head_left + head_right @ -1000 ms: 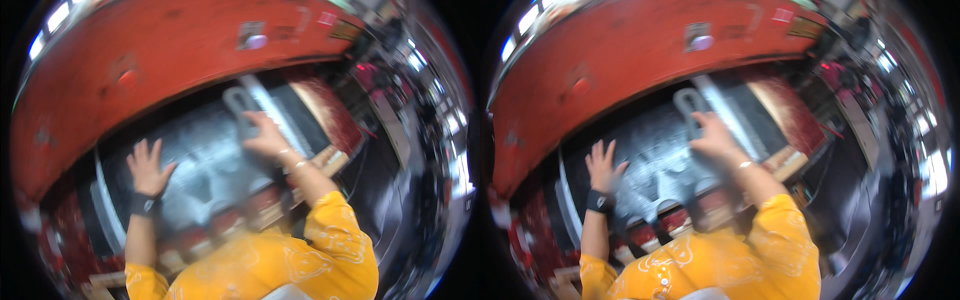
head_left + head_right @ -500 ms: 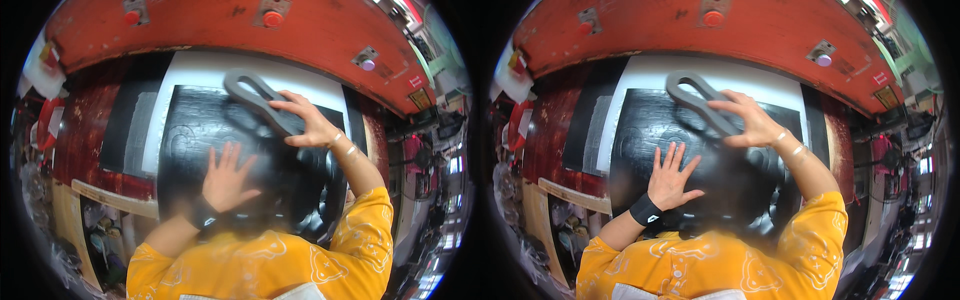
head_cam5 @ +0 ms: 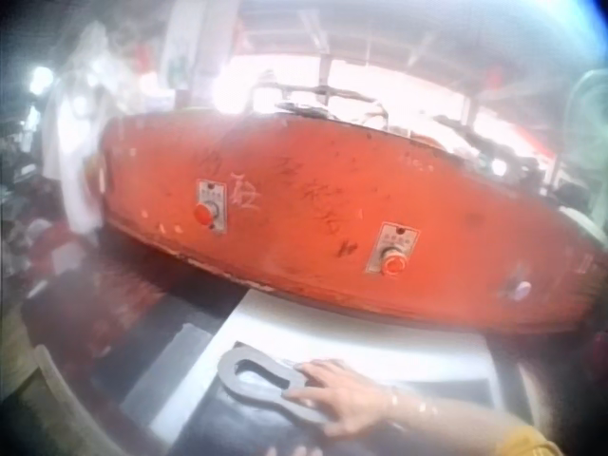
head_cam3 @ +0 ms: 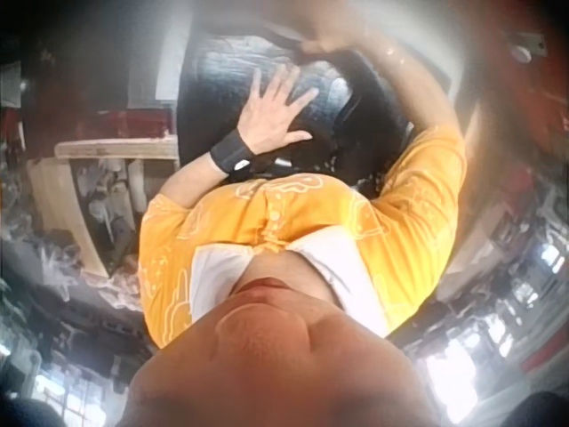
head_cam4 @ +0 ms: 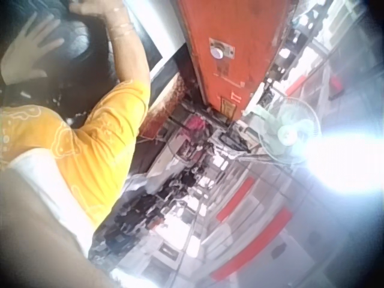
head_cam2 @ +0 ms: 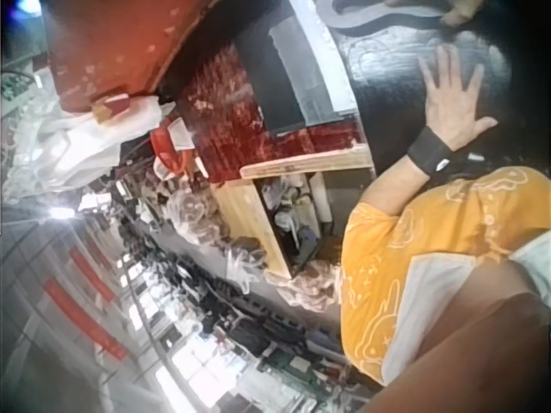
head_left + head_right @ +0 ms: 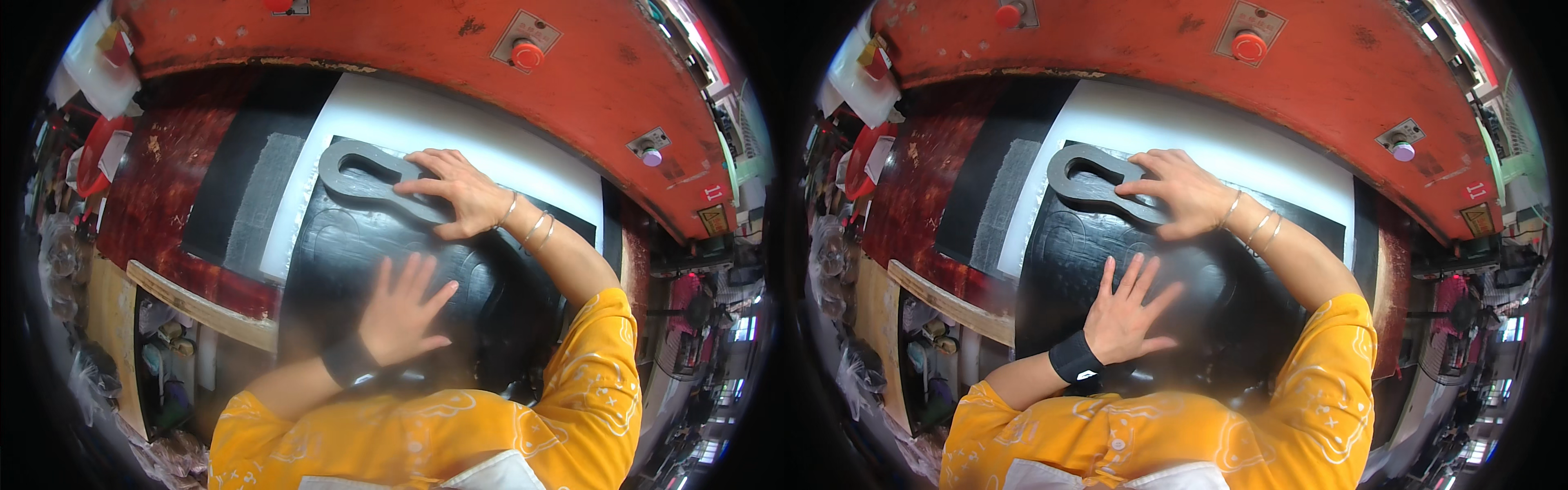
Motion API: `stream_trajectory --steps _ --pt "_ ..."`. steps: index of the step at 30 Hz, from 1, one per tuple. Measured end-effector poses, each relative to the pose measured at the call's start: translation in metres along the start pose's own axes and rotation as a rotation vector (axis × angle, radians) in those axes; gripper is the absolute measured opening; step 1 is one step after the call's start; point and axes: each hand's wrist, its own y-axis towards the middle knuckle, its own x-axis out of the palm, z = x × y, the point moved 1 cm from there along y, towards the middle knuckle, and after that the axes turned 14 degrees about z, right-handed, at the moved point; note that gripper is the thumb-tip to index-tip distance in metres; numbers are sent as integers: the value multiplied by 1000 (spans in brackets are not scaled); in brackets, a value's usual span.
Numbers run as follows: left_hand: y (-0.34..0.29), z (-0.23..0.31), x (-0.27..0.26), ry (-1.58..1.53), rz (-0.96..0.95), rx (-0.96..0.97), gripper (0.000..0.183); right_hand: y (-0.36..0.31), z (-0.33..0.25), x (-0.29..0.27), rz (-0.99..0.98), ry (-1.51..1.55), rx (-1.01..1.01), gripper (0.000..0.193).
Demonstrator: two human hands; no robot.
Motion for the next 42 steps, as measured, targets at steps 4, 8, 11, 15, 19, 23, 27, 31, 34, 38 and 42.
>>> stream_trajectory --steps 4,8,11,15,19,23,27,31,34,38,42 --pt "0 -2 0 -21 -4 0 78 -3 2 5 -29 -15 40 76" --pt "-1 -2 1 -40 9 -1 76 -8 -1 9 -9 -84 32 79" --pt "0 -7 -14 -113 -24 5 76 -25 -7 5 69 -149 117 80" --pt "9 -56 -57 -316 19 -133 71 -72 -11 -11 291 9 451 82" --pt "41 -144 -72 -79 357 -178 71 -105 -9 -2 397 20 600 77" --pt "53 -184 -51 26 326 -165 77 -108 2 14 465 -97 616 75" --pt "54 -186 -45 -16 335 -249 81 -105 8 16 458 -176 644 72" --pt "57 -183 -48 -3 357 -258 82 -104 11 15 491 -231 596 68" --pt "59 -183 -46 48 373 -283 81 -103 13 18 513 -241 576 68" --pt "59 -182 -44 89 390 -319 79 -103 16 21 533 -256 561 67" --pt "60 -180 -46 95 405 -346 78 -104 16 20 542 -242 559 66"
